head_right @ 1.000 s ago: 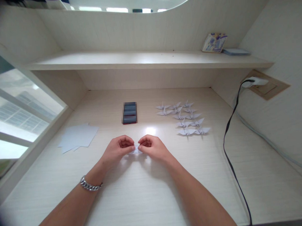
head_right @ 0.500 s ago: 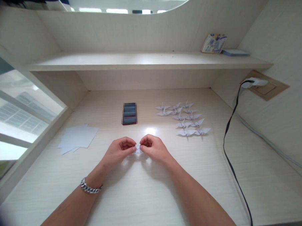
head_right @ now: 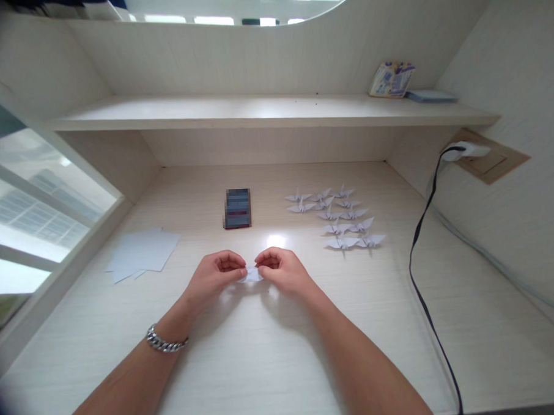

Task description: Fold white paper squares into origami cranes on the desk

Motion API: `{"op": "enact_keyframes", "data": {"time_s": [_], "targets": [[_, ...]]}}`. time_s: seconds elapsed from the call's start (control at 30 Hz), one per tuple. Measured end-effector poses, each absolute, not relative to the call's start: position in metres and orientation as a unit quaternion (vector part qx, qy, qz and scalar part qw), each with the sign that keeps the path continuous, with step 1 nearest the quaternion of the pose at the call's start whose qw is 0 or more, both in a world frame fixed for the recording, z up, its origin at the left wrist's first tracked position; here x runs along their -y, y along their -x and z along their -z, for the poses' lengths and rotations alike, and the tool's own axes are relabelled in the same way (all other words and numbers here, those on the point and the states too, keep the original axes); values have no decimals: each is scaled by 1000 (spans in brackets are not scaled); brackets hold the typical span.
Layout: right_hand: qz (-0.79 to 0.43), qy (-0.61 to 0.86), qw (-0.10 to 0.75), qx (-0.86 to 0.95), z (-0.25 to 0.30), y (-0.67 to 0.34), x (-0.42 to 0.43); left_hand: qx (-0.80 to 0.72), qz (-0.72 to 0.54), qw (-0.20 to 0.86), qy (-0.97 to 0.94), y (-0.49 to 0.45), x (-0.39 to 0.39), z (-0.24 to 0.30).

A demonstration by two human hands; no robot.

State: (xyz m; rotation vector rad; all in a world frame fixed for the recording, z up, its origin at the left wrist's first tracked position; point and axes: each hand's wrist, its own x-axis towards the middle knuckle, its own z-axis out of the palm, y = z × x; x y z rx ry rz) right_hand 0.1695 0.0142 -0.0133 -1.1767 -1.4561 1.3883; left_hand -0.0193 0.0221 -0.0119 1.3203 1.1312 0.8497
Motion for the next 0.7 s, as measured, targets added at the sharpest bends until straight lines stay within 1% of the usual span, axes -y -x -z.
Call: {"op": "enact_keyframes", "data": {"time_s": [0.13,0.23,0.3,0.37,0.43,0.47,0.57,0.7], "targets": [[-541,474,406,564,17,-170,-16,-482,-368,579,-545,20,-22,11],[-514,480,434,562,17,-169,-16,-487,-372,583,-534,20,-23,10],[-454,514,467,559,14,-168,-15,-498,-389,574,-521,19,-23,10],[-361,553,500,560,11,-167,-12,-510,-422,556,-503,18,-24,12],[-296,562,511,579,9,-163,-9,-517,-455,536,-488,16,-24,14],[-289,553,505,597,8,-161,-7,-519,-467,526,-485,16,-24,15],[-327,519,470,635,7,-154,-3,-527,-478,495,-498,13,-22,14],[-393,495,457,626,10,-150,-3,-521,-469,468,-538,8,-16,9]]}}
